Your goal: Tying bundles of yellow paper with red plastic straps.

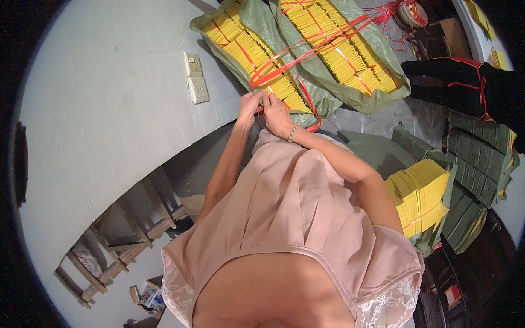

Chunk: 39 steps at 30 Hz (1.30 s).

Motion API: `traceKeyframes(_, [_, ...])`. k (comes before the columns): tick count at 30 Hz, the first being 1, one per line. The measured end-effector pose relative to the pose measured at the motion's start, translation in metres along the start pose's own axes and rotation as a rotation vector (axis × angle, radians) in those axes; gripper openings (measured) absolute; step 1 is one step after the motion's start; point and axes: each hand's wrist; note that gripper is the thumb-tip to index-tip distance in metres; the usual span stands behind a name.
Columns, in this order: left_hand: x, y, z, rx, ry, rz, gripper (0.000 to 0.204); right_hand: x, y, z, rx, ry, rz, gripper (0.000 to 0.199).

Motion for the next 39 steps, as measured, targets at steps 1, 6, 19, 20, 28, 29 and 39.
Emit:
traceKeyframes(1, [-0.002,-0.004,-0.001,0.08,0.0,-0.009,0.017,0.003,0.001,-0.001,-0.039,0.055,0.028,0.04])
traceKeyframes(6, [0.003,-0.004,-0.001,0.298,-0.089,0.123,0.021,0.002,0.017,0.004,-0.315,0.136,-0.141,0.034])
traceKeyframes(19, [-0.016,-0.023,0.017,-0.122,0.14,-0.164,0.024,-0.02,0.047,-0.015,-0.571,0.18,-0.397,0.02])
traceKeyframes(20, [-0.018,-0.02,0.016,-0.284,0.217,-0.223,0.029,-0.02,0.046,-0.014,-0.533,0.202,-0.401,0.02])
traceKeyframes(28, [-0.025,-0.018,0.003,-0.518,0.415,-0.202,0.036,-0.017,0.049,-0.018,-0.435,0.261,-0.423,0.02])
traceKeyframes(29, [-0.025,-0.018,0.003,-0.485,0.403,-0.196,0.037,-0.017,0.052,-0.019,-0.459,0.225,-0.444,0.019])
traceKeyframes(39, [-0.037,-0.024,0.013,-0.238,0.155,-0.256,0.023,-0.027,0.067,-0.008,-0.597,0.06,-0.467,0.024])
Point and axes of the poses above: each hand's wrist, its own x-axis away from the middle knuckle, its own z-axis out of the back of the hand, y = z × x, and after that the axes turned 13 degrees about z, right-handed
